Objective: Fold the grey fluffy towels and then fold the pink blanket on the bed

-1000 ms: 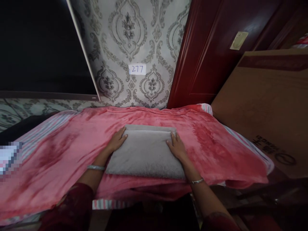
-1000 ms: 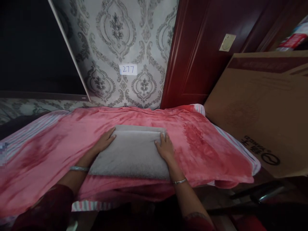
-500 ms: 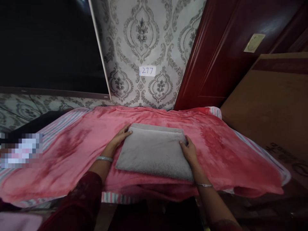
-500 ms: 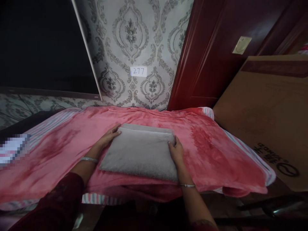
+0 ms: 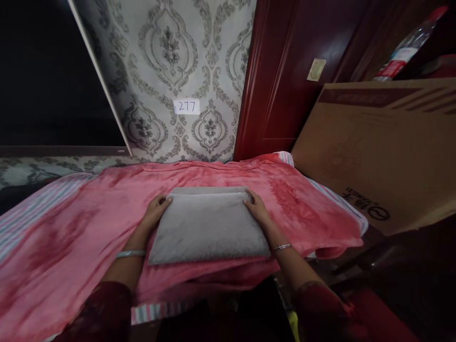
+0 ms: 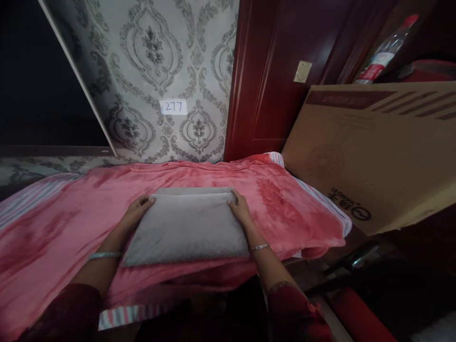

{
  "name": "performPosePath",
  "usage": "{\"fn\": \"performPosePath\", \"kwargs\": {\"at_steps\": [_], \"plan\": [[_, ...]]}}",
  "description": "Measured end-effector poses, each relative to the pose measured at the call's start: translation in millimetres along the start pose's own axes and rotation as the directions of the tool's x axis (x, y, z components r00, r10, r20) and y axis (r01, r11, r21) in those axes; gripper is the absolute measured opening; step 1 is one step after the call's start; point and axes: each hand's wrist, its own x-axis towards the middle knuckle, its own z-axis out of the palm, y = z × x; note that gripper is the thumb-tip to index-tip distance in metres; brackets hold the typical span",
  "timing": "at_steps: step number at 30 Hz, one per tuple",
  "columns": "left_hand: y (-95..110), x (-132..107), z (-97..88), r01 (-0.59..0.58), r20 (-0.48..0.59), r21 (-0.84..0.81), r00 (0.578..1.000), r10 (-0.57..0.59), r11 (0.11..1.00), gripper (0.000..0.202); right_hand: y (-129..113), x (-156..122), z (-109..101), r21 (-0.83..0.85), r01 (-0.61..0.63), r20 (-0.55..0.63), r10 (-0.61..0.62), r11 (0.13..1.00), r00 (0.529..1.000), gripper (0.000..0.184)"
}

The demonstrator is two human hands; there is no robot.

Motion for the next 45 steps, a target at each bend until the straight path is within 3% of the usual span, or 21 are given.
{"fn": "performPosePath", "kwargs": {"at_steps": [4,12,22,26,31,37,45], "plan": [[7.5,-5.2,-1.1,0.052,0.068,-0.112,0.997,-0.045,0.992,0.060,-9.8,11.4,-6.0,0.045,-0.050,0.100,0.046,0.998,0.994,0.045],[6.2,-3.4,-1.2,0.117,0.094,-0.071,0.989,-0.110,0.991,0.062,-23.9,28.2,-8.8,0.151,-0.312,0.261,0.267,0.938,0.928,0.027],[11.5,-5.8,-1.4,0.112,0.106,-0.064,0.989,-0.105,0.992,0.066,-30.2,21.8,-1.6,0.225,-0.451,0.284,0.385,0.864,0.878,0.015],[9.5,-0.8,1.6,0.093,0.033,0.030,0.995,-0.094,0.995,0.064,-26.5,21.0,1.3,0.225,-0.454,0.234,0.405,0.862,0.884,0.011],[3.7,7.7,6.9,0.120,-0.048,0.190,0.992,-0.112,0.974,0.047,-20.0,21.9,3.4,0.220,-0.451,0.187,0.416,0.865,0.890,0.010],[1.3,12.7,13.1,0.101,-0.123,0.258,0.990,-0.071,0.961,0.033,-12.5,22.3,10.8,0.099,-0.402,0.065,0.397,0.910,0.916,0.012],[1.6,13.3,2.3,0.026,-0.117,0.308,0.993,0.011,0.951,0.042,-28.7,3.8,3.9,-0.107,-0.206,-0.070,0.200,0.973,0.977,0.046]]}}
